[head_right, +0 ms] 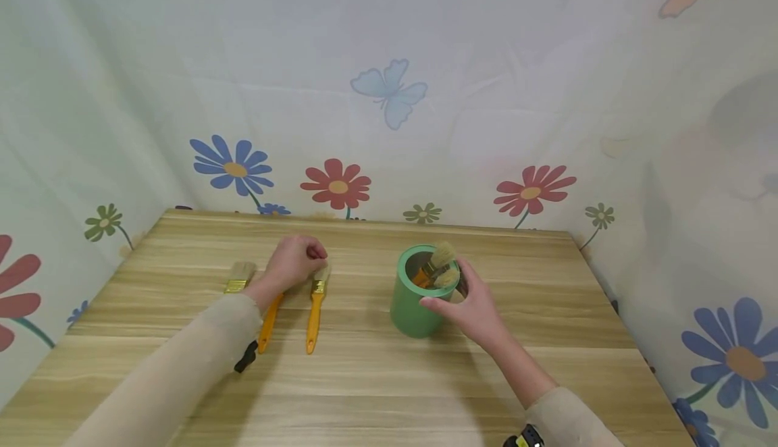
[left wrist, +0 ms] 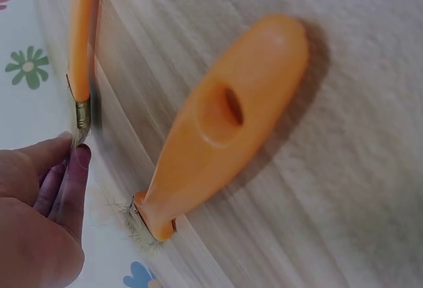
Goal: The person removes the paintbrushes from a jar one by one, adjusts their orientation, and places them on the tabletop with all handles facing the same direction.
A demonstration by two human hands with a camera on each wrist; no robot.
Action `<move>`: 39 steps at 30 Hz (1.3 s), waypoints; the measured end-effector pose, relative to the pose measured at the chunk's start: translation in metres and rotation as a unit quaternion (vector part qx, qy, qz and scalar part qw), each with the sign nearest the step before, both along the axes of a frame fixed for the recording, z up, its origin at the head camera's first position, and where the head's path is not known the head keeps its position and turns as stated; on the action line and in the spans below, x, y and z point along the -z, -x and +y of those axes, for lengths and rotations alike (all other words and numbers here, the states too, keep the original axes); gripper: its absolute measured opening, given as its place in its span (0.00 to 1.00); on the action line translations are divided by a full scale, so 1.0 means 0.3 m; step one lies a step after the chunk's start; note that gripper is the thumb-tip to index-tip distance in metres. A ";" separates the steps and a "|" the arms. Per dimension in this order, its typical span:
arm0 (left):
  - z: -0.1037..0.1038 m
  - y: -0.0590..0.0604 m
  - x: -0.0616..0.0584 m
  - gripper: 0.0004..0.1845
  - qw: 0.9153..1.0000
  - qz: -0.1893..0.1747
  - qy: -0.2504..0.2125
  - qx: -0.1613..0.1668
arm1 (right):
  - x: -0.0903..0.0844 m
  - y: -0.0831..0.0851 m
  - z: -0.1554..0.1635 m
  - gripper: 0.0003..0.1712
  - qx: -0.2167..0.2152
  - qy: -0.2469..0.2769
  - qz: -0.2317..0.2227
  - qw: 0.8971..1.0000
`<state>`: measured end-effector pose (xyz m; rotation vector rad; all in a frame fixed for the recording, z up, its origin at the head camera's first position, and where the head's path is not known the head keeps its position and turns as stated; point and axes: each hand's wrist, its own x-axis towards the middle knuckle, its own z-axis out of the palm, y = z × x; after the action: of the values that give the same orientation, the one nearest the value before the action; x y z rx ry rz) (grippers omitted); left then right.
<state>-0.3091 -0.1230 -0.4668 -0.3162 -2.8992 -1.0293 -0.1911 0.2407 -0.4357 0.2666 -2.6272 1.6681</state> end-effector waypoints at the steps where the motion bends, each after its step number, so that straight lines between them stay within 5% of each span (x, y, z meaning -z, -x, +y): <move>1: 0.001 0.001 0.002 0.02 1.000 0.001 0.001 0.002 | 0.000 0.000 0.000 0.57 0.000 0.002 0.001 1.000; 20: -0.010 -0.001 -0.009 0.05 1.000 -0.009 -0.013 -0.007 | 0.001 0.000 0.002 0.58 -0.002 0.011 -0.003 1.000; 30: -0.030 0.021 -0.148 0.16 0.995 -0.007 -0.076 0.058 | 0.007 0.004 0.000 0.57 -0.006 0.004 0.002 1.000; 39: 0.024 -0.013 -0.307 0.21 0.990 -0.004 -0.081 0.115 | 0.009 0.005 0.000 0.57 -0.004 0.004 0.002 1.000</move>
<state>-0.3052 -0.1158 -0.3748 -0.6494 -2.8103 -1.2923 -0.1926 0.2405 -0.4383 0.2810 -2.6203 1.6791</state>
